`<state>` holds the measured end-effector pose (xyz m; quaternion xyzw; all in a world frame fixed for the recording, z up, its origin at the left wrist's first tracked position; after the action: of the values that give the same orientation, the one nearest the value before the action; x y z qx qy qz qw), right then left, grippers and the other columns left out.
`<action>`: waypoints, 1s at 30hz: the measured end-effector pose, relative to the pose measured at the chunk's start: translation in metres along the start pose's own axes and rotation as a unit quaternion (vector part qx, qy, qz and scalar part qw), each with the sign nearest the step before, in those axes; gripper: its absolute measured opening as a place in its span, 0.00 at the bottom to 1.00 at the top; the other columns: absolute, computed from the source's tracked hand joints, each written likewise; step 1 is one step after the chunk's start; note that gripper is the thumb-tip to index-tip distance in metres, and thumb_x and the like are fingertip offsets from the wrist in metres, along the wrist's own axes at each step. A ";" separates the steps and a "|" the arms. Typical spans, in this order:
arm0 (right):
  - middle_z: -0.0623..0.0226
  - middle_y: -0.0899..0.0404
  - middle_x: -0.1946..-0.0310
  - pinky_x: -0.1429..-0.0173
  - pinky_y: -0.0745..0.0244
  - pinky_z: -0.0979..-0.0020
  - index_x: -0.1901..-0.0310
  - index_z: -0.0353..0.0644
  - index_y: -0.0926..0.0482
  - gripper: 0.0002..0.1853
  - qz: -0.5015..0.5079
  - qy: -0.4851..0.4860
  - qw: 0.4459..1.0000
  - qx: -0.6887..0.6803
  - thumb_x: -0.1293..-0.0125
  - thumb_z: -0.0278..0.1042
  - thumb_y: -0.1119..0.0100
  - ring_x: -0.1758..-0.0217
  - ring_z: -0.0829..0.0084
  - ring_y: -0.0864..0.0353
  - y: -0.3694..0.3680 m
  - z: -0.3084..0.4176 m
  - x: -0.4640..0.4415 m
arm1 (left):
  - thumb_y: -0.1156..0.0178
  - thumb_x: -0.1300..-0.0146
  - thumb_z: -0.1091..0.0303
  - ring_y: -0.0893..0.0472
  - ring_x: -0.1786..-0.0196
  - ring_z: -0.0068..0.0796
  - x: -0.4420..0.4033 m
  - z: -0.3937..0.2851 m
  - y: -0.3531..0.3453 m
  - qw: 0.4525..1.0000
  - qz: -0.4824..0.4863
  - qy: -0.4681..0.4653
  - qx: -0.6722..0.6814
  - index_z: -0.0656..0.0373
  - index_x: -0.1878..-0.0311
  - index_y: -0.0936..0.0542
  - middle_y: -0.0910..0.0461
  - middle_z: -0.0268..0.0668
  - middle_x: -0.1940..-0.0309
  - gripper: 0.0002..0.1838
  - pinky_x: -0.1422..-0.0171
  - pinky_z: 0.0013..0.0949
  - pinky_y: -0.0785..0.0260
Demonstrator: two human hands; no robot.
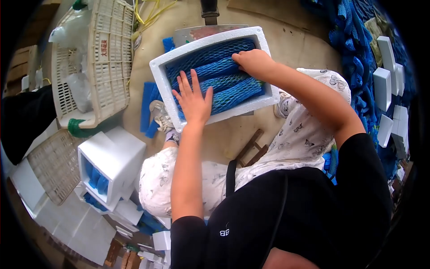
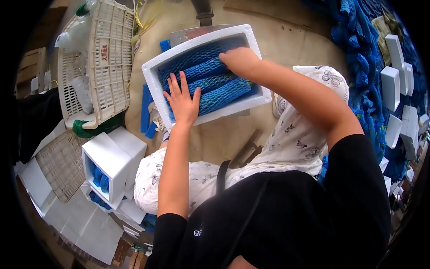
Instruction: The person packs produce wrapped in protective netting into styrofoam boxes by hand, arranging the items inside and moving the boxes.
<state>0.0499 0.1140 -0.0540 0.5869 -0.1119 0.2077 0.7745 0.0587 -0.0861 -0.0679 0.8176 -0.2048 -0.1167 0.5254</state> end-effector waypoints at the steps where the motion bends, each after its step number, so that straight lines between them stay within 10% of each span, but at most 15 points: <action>1: 0.55 0.20 0.60 0.52 0.24 0.56 0.57 0.42 0.26 0.11 0.019 0.015 1.000 -0.018 0.40 0.33 0.39 0.56 0.52 0.19 -0.008 -0.003 -0.009 | 0.48 0.33 0.49 0.57 0.21 0.48 -0.010 0.011 -0.006 1.000 0.011 0.014 0.021 0.43 0.23 0.51 0.59 0.45 0.22 0.39 0.23 0.62 0.68; 20: 0.59 0.19 0.72 0.58 0.23 0.59 0.61 0.46 0.24 0.17 0.155 0.110 0.979 -0.080 0.44 0.47 0.32 0.64 0.56 0.18 -0.046 0.051 0.037 | 0.50 0.30 0.51 0.56 0.21 0.46 0.000 0.015 -0.015 0.999 -0.007 0.034 0.010 0.43 0.22 0.54 0.60 0.45 0.22 0.38 0.24 0.63 0.68; 26: 0.56 0.27 0.52 0.52 0.23 0.60 0.43 0.50 0.32 0.30 0.049 0.044 0.994 0.088 0.48 0.39 0.30 0.50 0.55 0.22 -0.016 0.039 0.064 | 0.43 0.35 0.64 0.28 0.41 0.45 0.029 0.026 0.095 0.960 -0.200 0.106 0.164 0.57 0.53 0.21 0.23 0.42 0.46 0.11 0.36 0.45 0.41; 30: 0.56 0.26 0.54 0.50 0.24 0.59 0.44 0.49 0.30 0.32 0.036 0.024 0.999 0.010 0.53 0.31 0.28 0.52 0.54 0.22 -0.009 0.033 0.062 | 0.30 0.49 0.57 0.24 0.48 0.41 0.032 -0.040 0.052 0.979 -0.023 -0.173 0.101 0.54 0.52 0.22 0.21 0.40 0.55 0.22 0.42 0.44 0.35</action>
<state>0.1117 0.0923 -0.0261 0.5855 -0.1124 0.2504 0.7628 0.0922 -0.0870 -0.0031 0.8382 -0.2844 -0.2476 0.3941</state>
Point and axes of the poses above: each hand's wrist, its own x-axis away from the middle knuckle, its own y-axis out of the back of the hand, z = x × y, the point moved 8 cm from there along -x, towards the middle knuckle
